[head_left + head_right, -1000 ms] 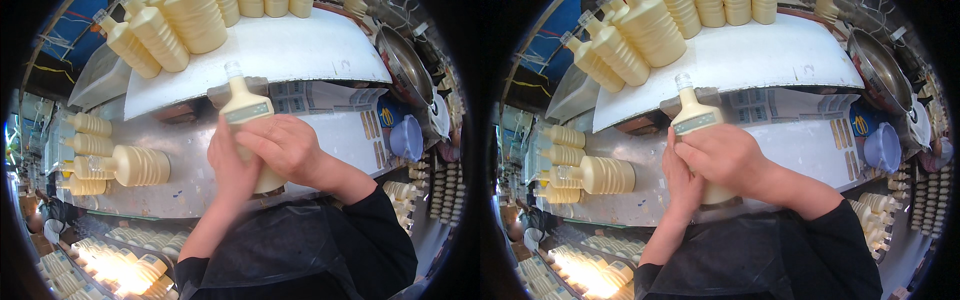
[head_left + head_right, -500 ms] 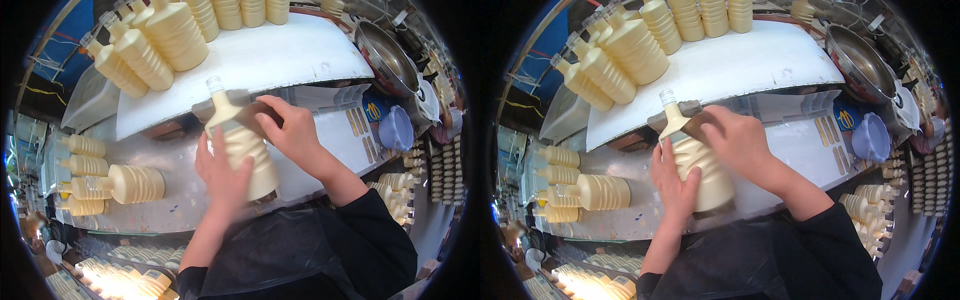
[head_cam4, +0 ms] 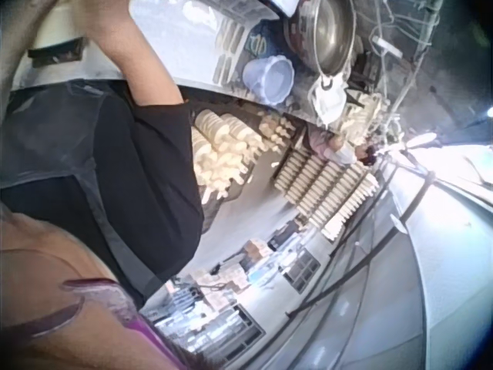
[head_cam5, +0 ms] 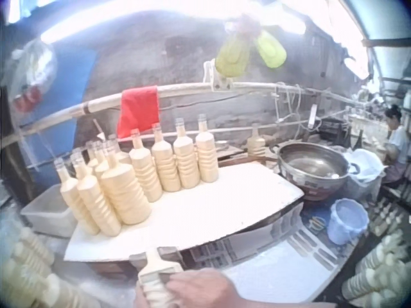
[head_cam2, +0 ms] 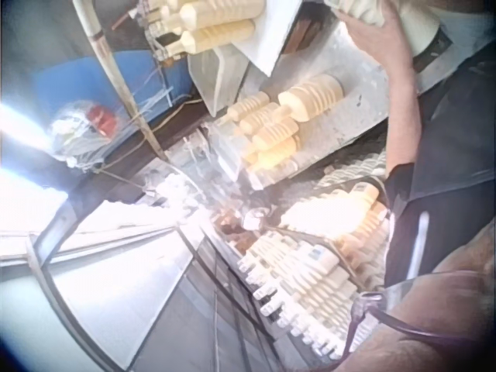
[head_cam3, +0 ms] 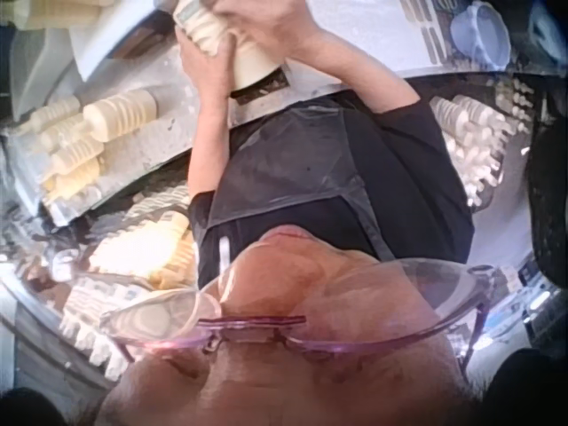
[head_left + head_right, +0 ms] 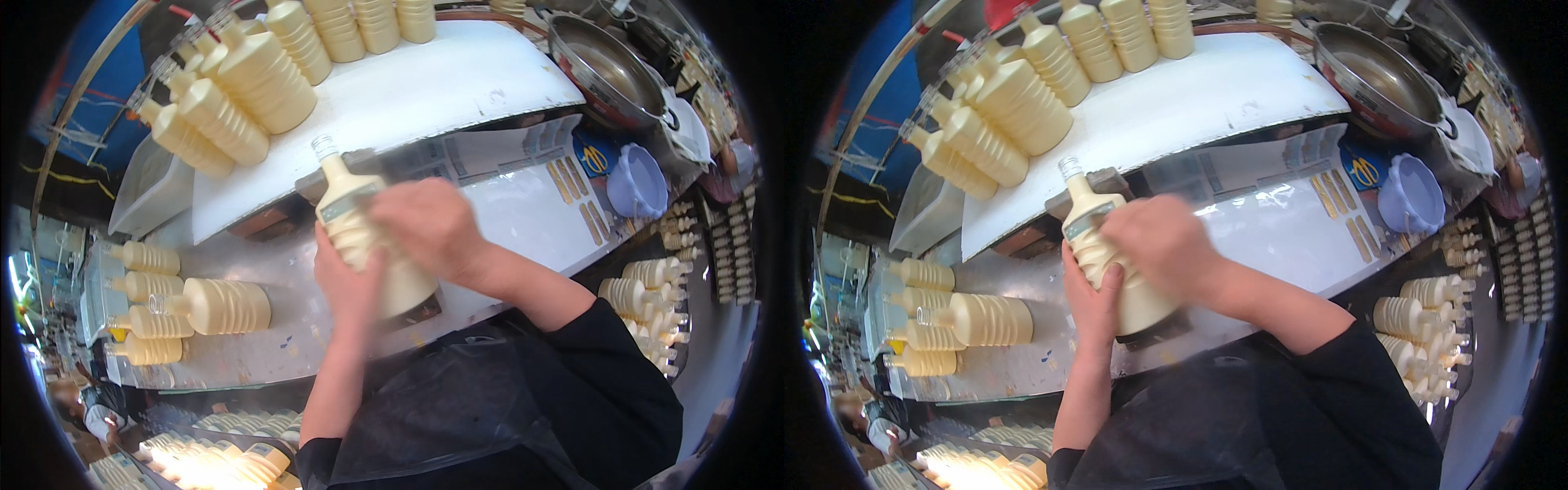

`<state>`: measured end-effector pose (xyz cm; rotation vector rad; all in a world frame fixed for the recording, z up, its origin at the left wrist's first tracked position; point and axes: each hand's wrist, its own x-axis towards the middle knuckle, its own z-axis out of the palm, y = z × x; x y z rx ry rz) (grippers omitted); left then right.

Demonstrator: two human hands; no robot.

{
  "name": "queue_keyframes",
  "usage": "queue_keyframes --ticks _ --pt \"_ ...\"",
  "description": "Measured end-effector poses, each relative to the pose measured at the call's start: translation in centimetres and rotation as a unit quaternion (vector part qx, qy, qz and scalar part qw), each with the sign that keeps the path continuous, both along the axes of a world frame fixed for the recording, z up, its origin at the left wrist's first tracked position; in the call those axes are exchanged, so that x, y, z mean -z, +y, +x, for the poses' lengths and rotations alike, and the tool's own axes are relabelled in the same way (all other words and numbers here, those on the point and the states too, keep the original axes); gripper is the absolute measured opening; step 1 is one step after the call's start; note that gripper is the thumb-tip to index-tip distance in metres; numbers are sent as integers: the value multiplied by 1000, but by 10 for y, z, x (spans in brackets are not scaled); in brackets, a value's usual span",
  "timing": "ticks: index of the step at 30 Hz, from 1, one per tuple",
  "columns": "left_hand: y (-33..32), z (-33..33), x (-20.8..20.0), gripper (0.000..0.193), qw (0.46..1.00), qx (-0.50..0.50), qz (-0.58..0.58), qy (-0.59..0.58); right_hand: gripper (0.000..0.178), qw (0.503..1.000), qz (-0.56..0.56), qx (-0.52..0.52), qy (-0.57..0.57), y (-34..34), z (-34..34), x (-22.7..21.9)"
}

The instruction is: The person applies adhesive labels to the sides of cream-colored plastic bottles. They pick up each bottle, smooth the label onto the surface, and place the labeled bottle on a nearby shelf. The process is repeated for multiple bottles.

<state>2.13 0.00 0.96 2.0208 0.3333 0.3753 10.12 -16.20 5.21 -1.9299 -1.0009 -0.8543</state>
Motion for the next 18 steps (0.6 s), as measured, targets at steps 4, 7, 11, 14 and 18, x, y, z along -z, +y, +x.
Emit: queue_keyframes --ticks 4,7,11,14,18 --pt "-2 1 -7 88 997 -14 -58 48 22 984 34 -111 135 6 -12 -7" --pt "-9 -4 -9 87 989 5 -133 62 25 935 106 -104 321 -13 -7 -13" --pt "-7 -21 6 88 975 15 -220 37 24 830 189 -106 514 -37 -5 -1" --pt "-10 -20 3 86 962 21 -271 27 18 686 264 -155 661 -47 -6 9" --pt "-10 -22 2 84 966 32 -254 27 23 707 217 -170 651 -49 -2 25"
